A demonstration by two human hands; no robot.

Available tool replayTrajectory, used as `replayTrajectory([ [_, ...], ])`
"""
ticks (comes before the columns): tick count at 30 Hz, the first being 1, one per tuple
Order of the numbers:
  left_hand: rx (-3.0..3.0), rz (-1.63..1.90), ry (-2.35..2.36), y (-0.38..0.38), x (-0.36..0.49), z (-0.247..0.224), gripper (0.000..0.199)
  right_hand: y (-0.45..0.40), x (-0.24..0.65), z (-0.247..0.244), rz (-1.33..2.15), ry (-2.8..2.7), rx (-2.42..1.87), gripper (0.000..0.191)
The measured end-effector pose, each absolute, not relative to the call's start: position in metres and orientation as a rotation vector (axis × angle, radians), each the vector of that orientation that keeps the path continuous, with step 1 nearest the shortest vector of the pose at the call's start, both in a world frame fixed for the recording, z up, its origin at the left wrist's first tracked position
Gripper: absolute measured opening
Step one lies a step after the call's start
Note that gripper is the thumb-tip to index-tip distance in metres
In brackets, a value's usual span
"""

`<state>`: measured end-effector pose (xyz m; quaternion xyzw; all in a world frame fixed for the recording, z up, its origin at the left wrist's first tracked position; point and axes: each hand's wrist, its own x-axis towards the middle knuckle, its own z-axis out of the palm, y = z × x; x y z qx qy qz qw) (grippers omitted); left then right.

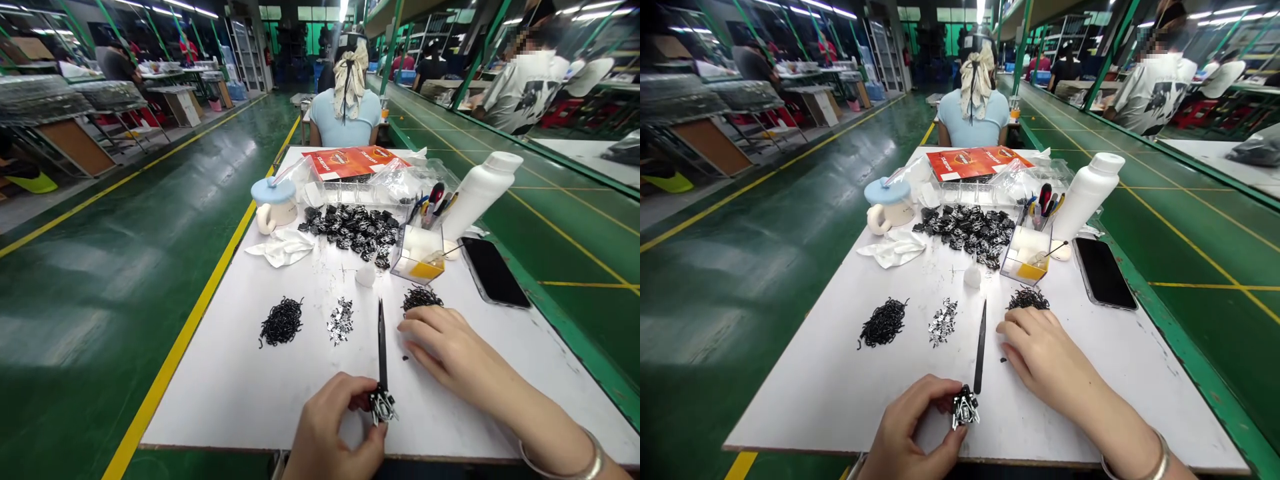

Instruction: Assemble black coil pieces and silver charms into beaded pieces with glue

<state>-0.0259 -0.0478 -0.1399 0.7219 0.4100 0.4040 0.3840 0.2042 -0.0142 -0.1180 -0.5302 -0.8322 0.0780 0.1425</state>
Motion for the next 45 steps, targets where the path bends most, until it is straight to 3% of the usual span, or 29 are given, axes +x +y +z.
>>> replayTrajectory([
  [6, 1.903, 1.055, 1.016, -0.052, -0.024, -0.148, 0.043, -0.017, 0.183, -0.124, 0.38, -2.395, -1.458, 0.021],
  [13, 1.873, 1.054, 1.076, -0.054, -0.029, -0.147, 0.044, 0.026, 0.138, -0.124, 0.34, -2.369, -1.393, 0.012],
  [24, 1.841, 1.038, 1.077, -0.056, -0.029, -0.145, 0.039, 0.037, 0.141, -0.134, 0.604, -2.303, -1.521, 0.005],
  [34, 1.793, 1.067, 1.081, -0.057, -0.028, -0.145, 0.037, 0.041, 0.138, -0.123, 0.614, -2.369, -1.545, 0.005],
  [41, 1.774, 1.128, 1.037, -0.056, -0.028, -0.144, 0.038, 0.012, 0.156, -0.099, 0.522, -2.277, -1.384, 0.002],
  [45, 1.738, 1.189, 1.003, -0.056, -0.028, -0.145, 0.039, -0.028, 0.17, -0.097, 0.691, -2.012, -1.233, 0.008],
])
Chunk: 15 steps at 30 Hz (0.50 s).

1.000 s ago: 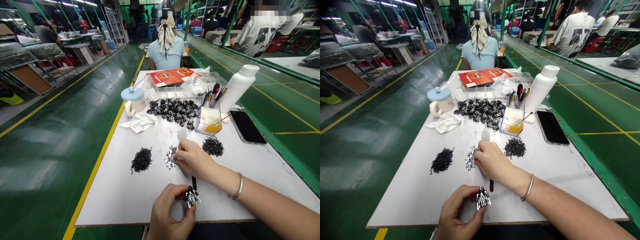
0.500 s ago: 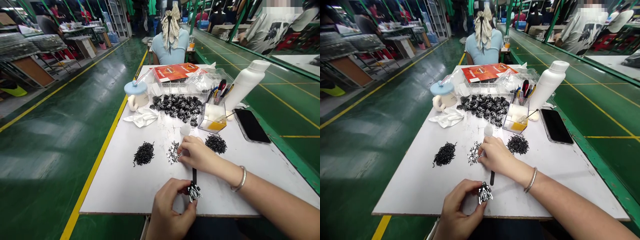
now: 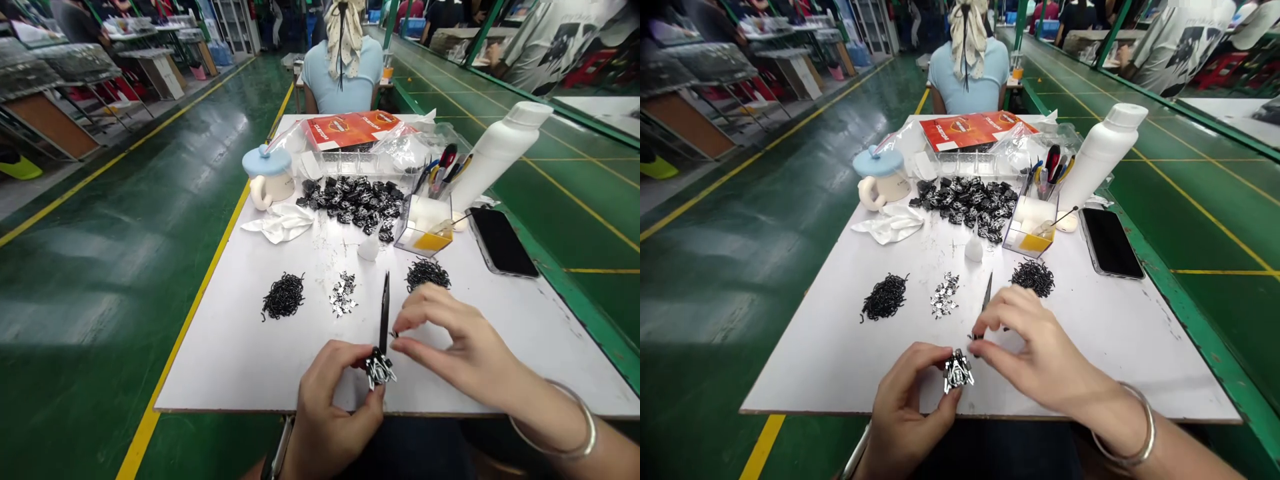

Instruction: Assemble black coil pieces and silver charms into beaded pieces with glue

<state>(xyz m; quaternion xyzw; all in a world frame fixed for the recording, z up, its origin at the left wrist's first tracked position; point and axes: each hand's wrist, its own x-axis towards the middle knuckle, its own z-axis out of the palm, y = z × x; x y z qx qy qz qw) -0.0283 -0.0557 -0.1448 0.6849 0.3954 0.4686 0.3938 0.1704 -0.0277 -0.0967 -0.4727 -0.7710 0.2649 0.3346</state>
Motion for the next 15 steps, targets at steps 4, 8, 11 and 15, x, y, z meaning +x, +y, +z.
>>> replayTrajectory([
  [4, 1.765, 1.215, 0.987, -0.056, -0.025, -0.145, 0.042, -0.064, 0.166, -0.119, 0.995, -1.62, -1.125, 0.014],
  [8, 1.789, 1.233, 0.937, -0.056, -0.021, -0.143, 0.044, -0.081, 0.151, -0.139, 1.077, -1.324, -1.011, 0.013],
  [11, 1.807, 1.242, 0.903, -0.055, -0.02, -0.143, 0.044, -0.08, 0.144, -0.143, 1.058, -1.27, -0.957, 0.014],
  [15, 1.828, 1.237, 0.883, -0.053, -0.022, -0.143, 0.045, -0.077, 0.144, -0.142, 1.037, -1.296, -0.984, 0.015],
])
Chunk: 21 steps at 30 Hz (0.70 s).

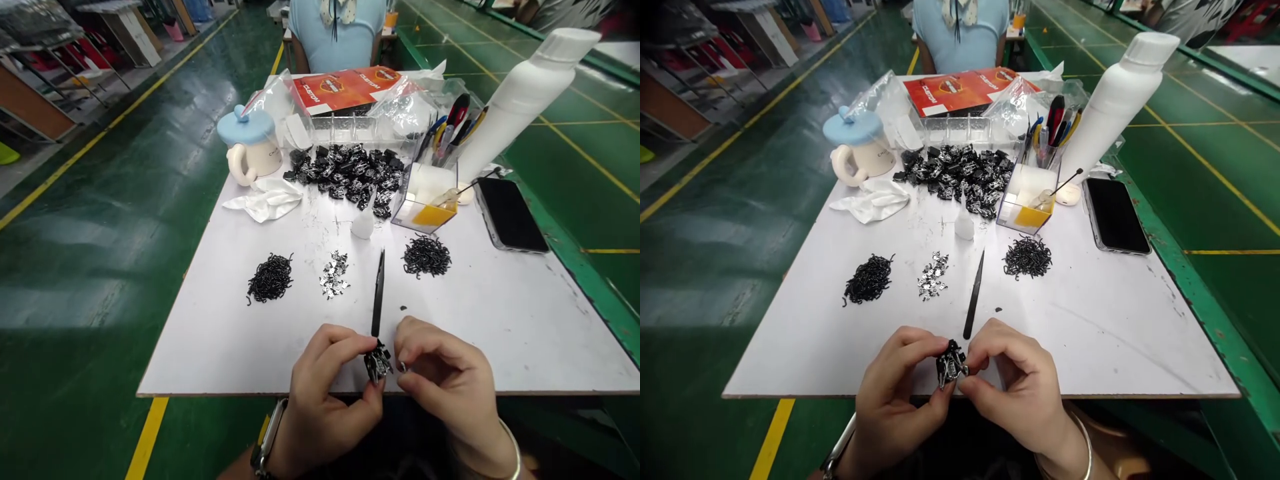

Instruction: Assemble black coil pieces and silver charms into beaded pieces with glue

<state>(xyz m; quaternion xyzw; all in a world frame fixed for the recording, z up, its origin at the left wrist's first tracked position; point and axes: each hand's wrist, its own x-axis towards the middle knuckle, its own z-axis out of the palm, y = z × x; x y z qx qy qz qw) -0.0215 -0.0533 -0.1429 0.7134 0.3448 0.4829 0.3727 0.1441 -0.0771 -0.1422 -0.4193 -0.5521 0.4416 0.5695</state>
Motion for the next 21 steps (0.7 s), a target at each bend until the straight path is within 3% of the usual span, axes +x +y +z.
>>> replayTrajectory([
  [21, 1.818, 1.245, 0.798, -0.0549, -0.0234, -0.1448, 0.05, -0.0799, 0.1486, -0.1463, 1.129, -1.303, -1.111, 0.008],
])
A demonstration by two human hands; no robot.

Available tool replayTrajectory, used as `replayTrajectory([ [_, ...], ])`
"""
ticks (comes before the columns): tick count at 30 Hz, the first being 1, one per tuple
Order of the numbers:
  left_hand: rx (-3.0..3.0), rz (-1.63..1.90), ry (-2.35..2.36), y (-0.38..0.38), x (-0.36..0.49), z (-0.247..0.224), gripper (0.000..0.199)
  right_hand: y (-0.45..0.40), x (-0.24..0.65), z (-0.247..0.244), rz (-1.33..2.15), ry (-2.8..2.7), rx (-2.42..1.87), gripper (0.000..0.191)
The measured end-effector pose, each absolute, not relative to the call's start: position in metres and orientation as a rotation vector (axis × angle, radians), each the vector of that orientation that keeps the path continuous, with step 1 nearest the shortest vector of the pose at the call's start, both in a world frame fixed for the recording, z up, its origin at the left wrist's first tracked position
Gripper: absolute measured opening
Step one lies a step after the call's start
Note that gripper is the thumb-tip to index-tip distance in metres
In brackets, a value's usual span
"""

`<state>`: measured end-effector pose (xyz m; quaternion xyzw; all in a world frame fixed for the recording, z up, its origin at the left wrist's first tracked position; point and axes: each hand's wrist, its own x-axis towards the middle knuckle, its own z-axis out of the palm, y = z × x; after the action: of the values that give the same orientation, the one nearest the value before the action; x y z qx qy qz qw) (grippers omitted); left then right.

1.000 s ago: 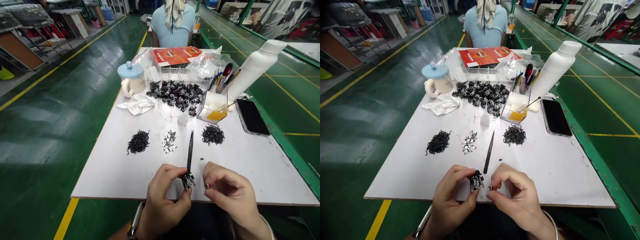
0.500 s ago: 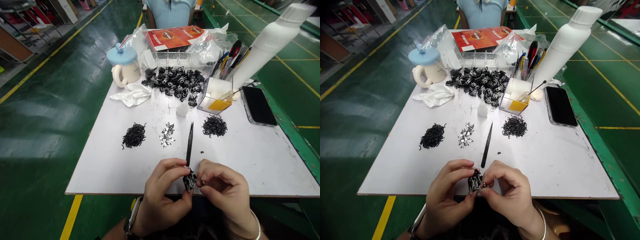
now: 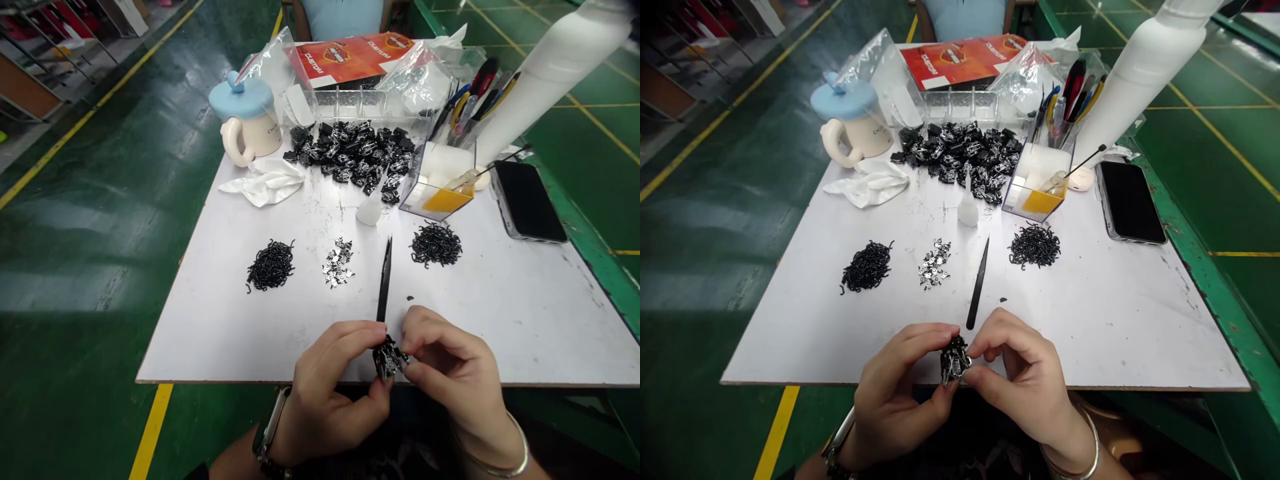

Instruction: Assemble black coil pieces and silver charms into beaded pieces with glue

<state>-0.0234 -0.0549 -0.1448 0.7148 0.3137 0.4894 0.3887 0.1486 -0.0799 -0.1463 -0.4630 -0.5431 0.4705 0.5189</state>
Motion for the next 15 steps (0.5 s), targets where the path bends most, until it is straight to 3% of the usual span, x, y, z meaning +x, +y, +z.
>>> replayTrajectory([
  [15, 1.849, 1.263, 0.823, -0.054, -0.0214, -0.1446, 0.047, -0.0805, 0.1445, -0.148, 0.951, -1.412, -1.128, 0.016],
])
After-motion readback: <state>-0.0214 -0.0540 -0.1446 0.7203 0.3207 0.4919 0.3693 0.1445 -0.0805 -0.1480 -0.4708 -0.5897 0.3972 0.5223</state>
